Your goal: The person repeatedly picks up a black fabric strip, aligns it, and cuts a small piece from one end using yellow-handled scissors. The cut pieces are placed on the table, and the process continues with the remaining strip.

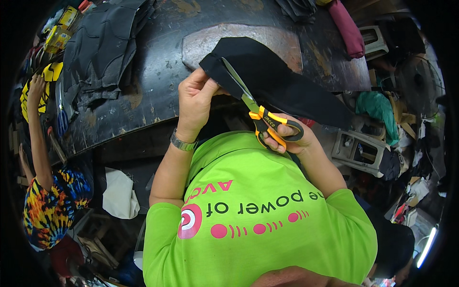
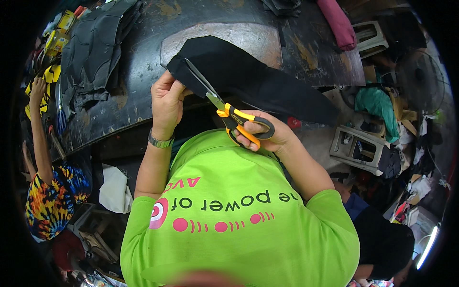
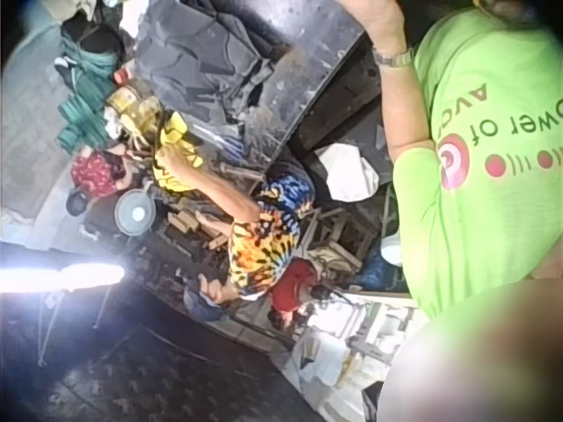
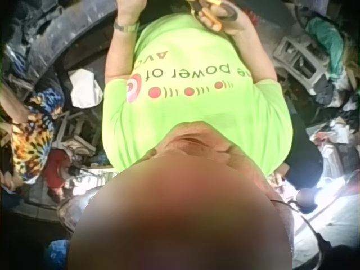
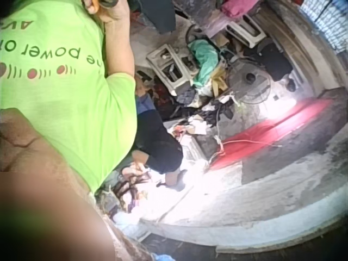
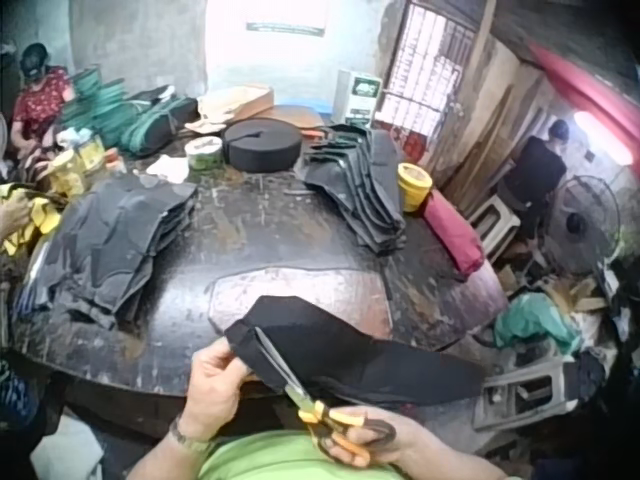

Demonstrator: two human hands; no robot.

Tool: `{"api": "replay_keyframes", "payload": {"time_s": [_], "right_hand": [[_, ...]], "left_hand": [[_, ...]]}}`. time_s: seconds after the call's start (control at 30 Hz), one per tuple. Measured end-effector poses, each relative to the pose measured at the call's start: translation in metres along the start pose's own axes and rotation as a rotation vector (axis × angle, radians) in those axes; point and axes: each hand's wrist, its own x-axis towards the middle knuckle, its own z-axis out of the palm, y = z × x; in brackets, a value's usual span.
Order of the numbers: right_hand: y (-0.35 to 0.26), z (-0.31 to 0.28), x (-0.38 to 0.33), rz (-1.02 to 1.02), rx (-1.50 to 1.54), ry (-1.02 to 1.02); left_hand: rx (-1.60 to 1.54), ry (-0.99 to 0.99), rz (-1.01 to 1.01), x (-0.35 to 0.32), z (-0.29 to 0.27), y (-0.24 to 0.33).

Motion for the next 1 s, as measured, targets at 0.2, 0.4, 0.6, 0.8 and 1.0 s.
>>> {"api": "replay_keyframes", "payload": {"time_s": [0.2, 0.4, 0.6, 0.8, 1.0], "right_hand": [[0.001, 0.027, -0.014, 0.014, -0.043, 0.103], [-0.003, 0.014, -0.018, 0.010, 0.024, -0.032], [0.014, -0.002, 0.000, 0.001, 0.062, -0.022], [0.018, 0.003, 0.000, -0.009, 0.073, 0.002], [0.019, 0.006, -0.016, 0.010, 0.071, 0.037]], "left_hand": [[0.303, 0.005, 0.197, -0.001, 0.001, 0.002], [0.181, 0.017, 0.044, -0.002, -0.003, 0.001], [-0.239, -0.047, -0.071, -0.008, -0.001, -0.006], [-0.234, -0.037, -0.066, -0.012, 0.003, -0.008], [-0.077, -0.014, -0.041, -0.014, 0.004, -0.014]]}}
